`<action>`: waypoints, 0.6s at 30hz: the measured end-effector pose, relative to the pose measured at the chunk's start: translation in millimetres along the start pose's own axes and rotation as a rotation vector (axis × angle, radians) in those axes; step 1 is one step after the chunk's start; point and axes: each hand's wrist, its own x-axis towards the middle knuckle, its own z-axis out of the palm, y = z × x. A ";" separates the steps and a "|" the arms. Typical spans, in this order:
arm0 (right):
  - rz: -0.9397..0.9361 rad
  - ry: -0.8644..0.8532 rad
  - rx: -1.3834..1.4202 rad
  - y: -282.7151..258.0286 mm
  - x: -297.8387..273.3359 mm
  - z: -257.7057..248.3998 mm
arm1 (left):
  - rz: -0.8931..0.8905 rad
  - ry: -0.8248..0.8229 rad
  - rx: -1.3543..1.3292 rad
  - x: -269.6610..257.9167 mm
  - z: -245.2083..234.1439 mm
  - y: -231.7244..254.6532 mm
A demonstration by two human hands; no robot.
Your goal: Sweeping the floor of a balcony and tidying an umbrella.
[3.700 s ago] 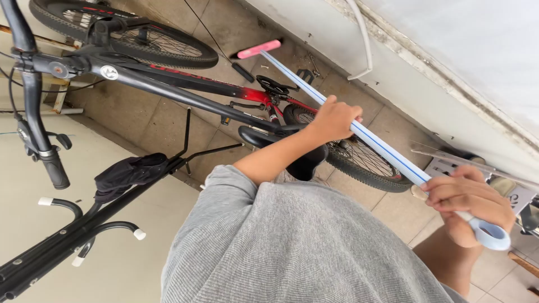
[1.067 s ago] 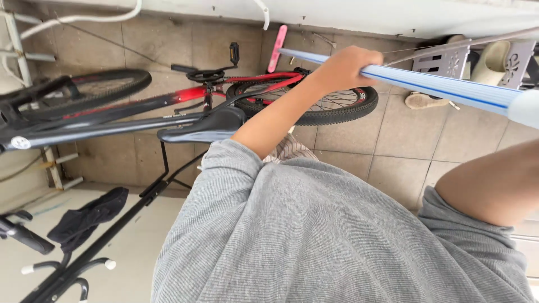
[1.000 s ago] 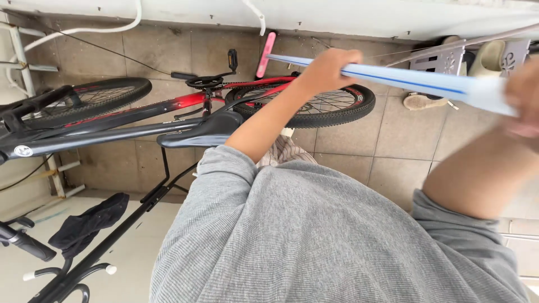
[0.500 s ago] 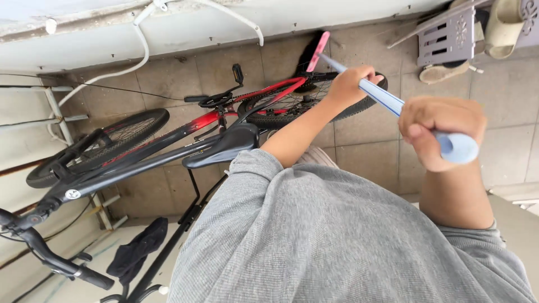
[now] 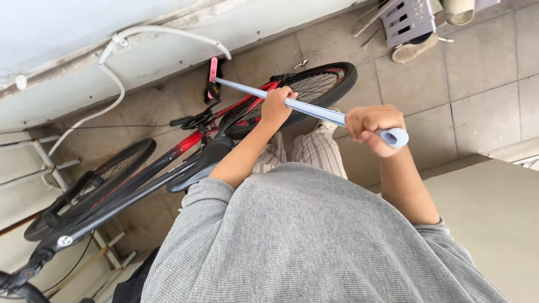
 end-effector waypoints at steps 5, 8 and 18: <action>-0.003 0.113 -0.040 -36.3 -19.0 -75.8 | 0.086 -0.026 -0.185 40.3 87.5 60.9; -0.009 0.185 -0.085 -69.4 -34.3 -135.2 | 0.140 -0.061 -0.319 76.1 149.6 124.8; -0.055 0.462 -0.337 -170.8 -101.0 -283.8 | 0.336 -0.338 -0.560 151.5 324.9 304.7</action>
